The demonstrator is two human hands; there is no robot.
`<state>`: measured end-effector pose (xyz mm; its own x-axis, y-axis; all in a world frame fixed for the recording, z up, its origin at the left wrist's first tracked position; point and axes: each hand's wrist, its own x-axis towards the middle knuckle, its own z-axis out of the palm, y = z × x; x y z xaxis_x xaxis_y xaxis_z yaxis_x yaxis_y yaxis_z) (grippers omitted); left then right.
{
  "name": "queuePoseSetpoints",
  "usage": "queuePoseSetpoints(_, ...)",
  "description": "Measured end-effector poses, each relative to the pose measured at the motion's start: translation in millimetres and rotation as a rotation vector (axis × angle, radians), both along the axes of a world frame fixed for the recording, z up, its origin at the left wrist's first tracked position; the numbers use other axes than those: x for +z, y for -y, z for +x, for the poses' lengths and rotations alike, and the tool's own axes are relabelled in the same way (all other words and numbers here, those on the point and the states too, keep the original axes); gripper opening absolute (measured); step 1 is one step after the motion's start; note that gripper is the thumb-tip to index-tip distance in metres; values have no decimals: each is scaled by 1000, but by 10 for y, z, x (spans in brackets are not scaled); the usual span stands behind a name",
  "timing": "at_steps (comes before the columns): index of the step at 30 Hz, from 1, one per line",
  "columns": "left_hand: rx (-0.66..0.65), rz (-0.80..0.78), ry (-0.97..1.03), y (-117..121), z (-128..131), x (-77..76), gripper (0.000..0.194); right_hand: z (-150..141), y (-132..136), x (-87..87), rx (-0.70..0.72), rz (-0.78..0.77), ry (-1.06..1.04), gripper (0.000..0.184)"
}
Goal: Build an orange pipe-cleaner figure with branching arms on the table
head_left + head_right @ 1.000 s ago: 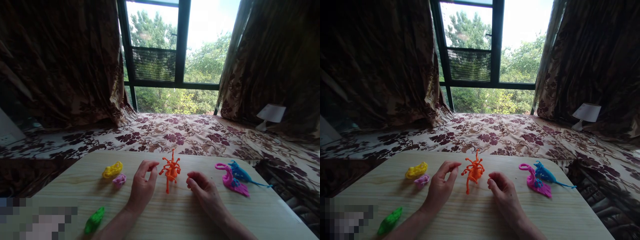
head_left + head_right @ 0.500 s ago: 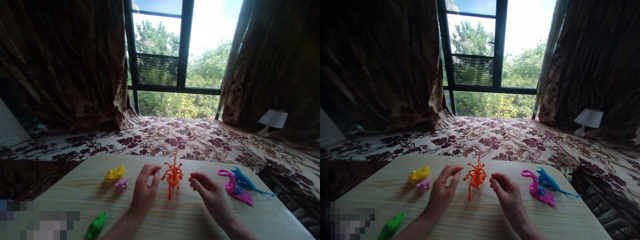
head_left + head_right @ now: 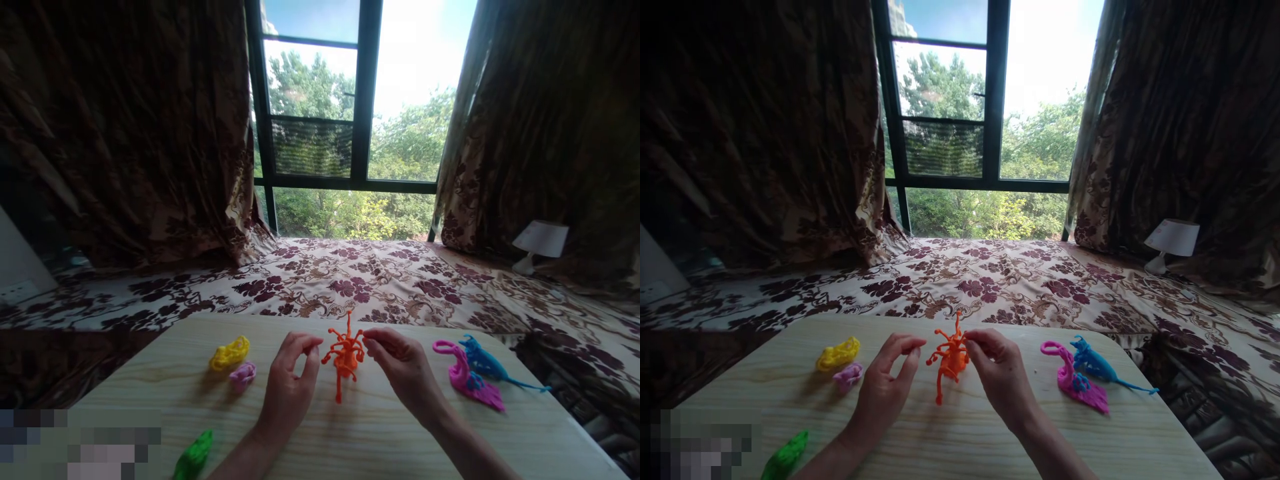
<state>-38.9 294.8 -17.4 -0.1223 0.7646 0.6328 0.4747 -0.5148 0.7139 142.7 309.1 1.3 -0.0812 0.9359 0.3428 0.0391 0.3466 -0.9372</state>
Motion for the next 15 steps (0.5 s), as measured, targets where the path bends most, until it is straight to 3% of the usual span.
queuePoseSetpoints(5, -147, -58, -18, 263, 210, 134, 14, -11, 221, -1, 69, 36, 76, 19)
queuePoseSetpoints(10, -273, -405, 100, 525, 441, 180, 25, 41, 481, -95, 80, 167, 187, 10)
queuePoseSetpoints(15, -367, -746, 301, 551, 516, 80, 34, 125, 546, -210, 140, 177, 228, 11)
